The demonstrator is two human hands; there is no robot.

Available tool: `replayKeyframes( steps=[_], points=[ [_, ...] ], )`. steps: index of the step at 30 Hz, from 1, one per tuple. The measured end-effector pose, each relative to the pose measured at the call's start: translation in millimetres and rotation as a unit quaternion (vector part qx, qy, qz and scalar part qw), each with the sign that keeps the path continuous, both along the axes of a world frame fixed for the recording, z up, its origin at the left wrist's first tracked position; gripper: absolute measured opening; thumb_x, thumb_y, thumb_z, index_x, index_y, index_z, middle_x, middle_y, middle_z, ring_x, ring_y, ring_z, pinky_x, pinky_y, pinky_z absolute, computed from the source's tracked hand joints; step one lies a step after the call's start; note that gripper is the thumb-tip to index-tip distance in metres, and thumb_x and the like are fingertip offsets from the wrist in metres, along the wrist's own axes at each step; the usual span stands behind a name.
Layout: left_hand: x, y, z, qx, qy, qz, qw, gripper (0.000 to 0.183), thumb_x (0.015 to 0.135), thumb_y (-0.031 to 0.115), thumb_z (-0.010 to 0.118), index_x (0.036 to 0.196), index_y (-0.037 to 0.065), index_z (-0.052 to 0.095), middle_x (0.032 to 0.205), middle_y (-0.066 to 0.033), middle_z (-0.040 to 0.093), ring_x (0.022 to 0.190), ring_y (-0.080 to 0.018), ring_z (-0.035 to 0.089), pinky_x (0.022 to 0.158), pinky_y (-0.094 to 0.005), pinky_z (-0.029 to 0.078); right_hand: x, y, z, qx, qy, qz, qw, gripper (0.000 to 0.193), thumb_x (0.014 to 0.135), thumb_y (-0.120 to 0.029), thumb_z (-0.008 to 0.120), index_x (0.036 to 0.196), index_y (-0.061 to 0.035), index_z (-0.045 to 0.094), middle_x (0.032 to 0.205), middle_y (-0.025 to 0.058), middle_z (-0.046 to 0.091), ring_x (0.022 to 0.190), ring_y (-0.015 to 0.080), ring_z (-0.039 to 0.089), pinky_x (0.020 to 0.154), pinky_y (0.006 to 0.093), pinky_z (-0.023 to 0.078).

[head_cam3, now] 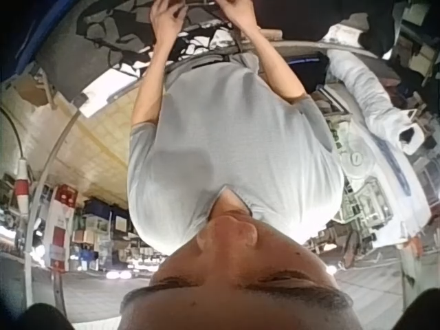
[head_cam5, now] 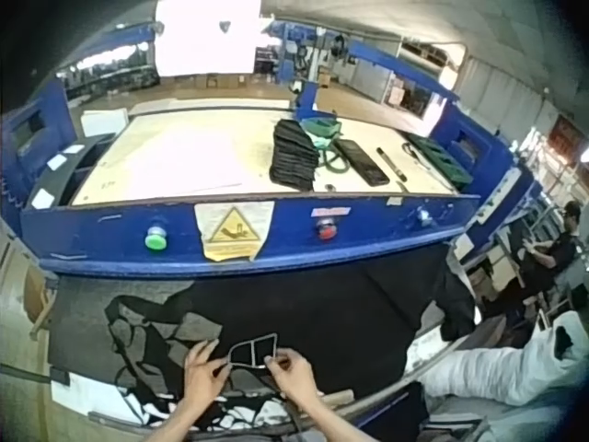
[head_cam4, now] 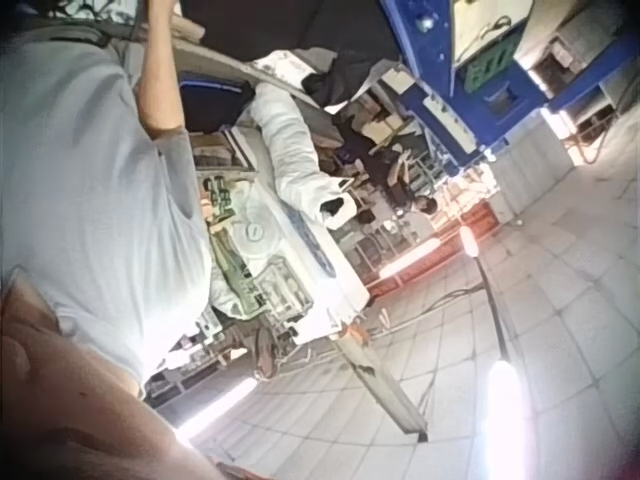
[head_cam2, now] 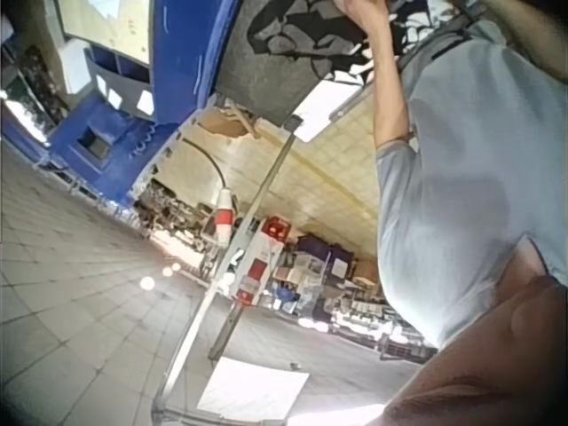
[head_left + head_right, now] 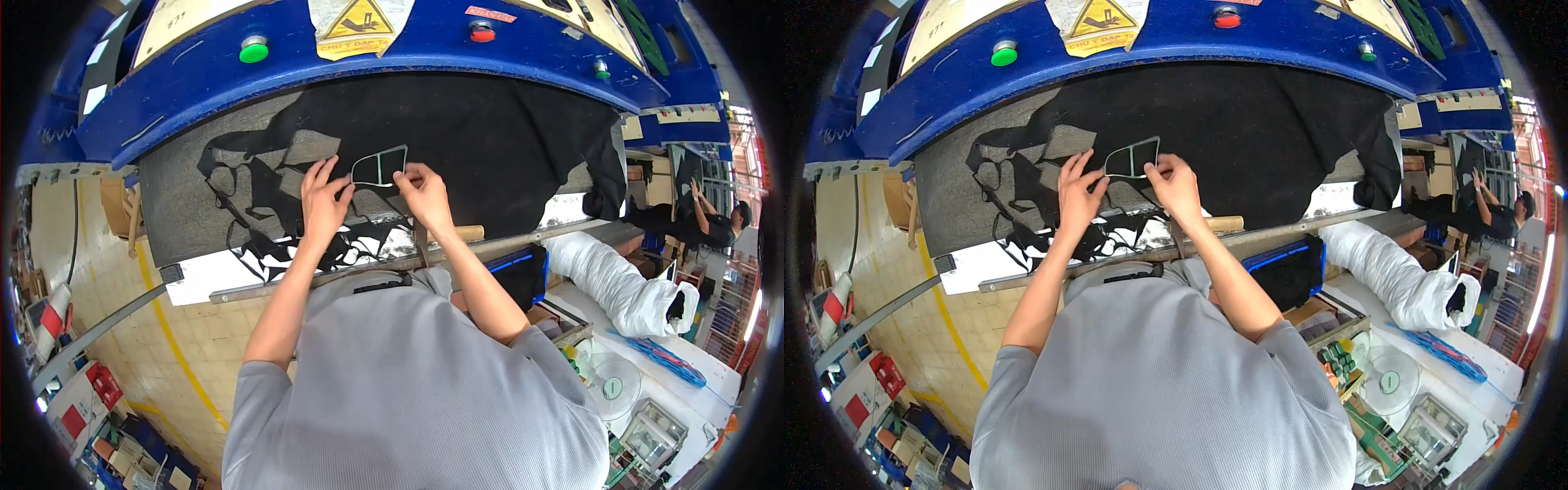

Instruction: Cutting shoe components from a large sheet of material using a template and a hydraulic clicker press.

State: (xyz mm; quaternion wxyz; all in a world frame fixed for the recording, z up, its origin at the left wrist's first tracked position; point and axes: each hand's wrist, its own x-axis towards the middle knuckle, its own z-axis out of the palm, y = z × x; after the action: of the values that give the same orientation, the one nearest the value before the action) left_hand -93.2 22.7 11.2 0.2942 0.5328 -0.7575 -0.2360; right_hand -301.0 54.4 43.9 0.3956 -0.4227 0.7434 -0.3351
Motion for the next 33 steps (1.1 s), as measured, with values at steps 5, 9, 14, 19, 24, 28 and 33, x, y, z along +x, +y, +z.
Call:
replayKeyframes(
  steps=[5,9,14,19,24,28,33],
  points=[
    [-2,17,5,-0.002,-0.001,0.001,1.0,0.021,0.08,0.013,0.076,0.101,0.009,0.078,0.133,-0.0095,0.063,0.126,-0.0317,0.051,0.106,-0.044,0.036,0,-37,-8,-0.108,-0.047,0.062,0.991,0.042,0.087,-0.014,0.074,0.123,0.0052,0.064,0.114,0.0162,0.061,0.078,0.0189,0.069,0.074,0.0305,0.056],
    [-6,28,7,-0.007,-0.015,-0.059,0.998,0.023,0.081,0.012,0.073,0.103,0.014,0.079,0.138,-0.0087,0.061,0.131,-0.0308,0.049,0.107,-0.0449,0.034,17,-45,-12,-0.147,-0.026,0.077,0.986,0.056,0.084,-0.015,0.078,0.135,-0.0006,0.058,0.132,0.0136,0.051,0.097,0.0173,0.062,0.082,0.029,0.055],
    [4,28,9,0.031,-0.015,-0.117,0.993,0.021,0.081,0.011,0.072,0.101,0.013,0.079,0.133,-0.0052,0.065,0.132,-0.028,0.048,0.107,-0.044,0.033,42,-36,-9,-0.172,0.16,0.081,0.969,0.091,0.072,-0.017,0.085,0.148,-0.003,0.036,0.141,0.0191,0.045,0.123,0.0361,0.046,0.104,0.0428,0.043],
    [11,2,9,0.08,0.128,0.005,0.988,0.02,0.086,0.008,0.07,0.105,0.005,0.074,0.122,-0.011,0.069,0.114,-0.0312,0.062,0.097,-0.0414,0.047,32,-34,-3,-0.197,0.15,0.194,0.949,0.091,0.071,-0.012,0.081,0.149,-0.0029,0.035,0.142,0.0202,0.046,0.128,0.0393,0.044,0.108,0.043,0.04],
    [11,-37,16,0.124,0.104,0.078,0.984,0.028,0.084,0.007,0.072,0.112,0.003,0.071,0.103,-0.0123,0.068,0.097,-0.0318,0.064,0.086,-0.0412,0.05,29,-22,0,-0.173,0.137,0.191,0.956,0.087,0.07,-0.007,0.079,0.146,0.0007,0.038,0.137,0.0223,0.051,0.124,0.041,0.047,0.107,0.0434,0.042],
    [14,-46,5,0.04,0.042,0.027,0.998,0.027,0.08,0.008,0.076,0.107,0.004,0.073,0.099,-0.0105,0.065,0.099,-0.0317,0.06,0.087,-0.0406,0.049,25,-9,-2,-0.154,0.128,0.173,0.964,0.081,0.074,-0.011,0.079,0.144,0.0003,0.041,0.128,0.0189,0.056,0.116,0.0364,0.052,0.101,0.0417,0.046],
    [12,-46,-5,0.019,0.069,0.013,0.997,0.026,0.08,0.009,0.077,0.105,0.006,0.074,0.098,-0.0089,0.064,0.095,-0.0314,0.058,0.085,-0.0405,0.048,6,9,-16,-0.141,0.207,0.181,0.951,0.052,0.08,-0.015,0.078,0.127,0.0,0.06,0.111,0.0138,0.06,0.105,0.0318,0.056,0.09,0.0399,0.049]
  ],
)
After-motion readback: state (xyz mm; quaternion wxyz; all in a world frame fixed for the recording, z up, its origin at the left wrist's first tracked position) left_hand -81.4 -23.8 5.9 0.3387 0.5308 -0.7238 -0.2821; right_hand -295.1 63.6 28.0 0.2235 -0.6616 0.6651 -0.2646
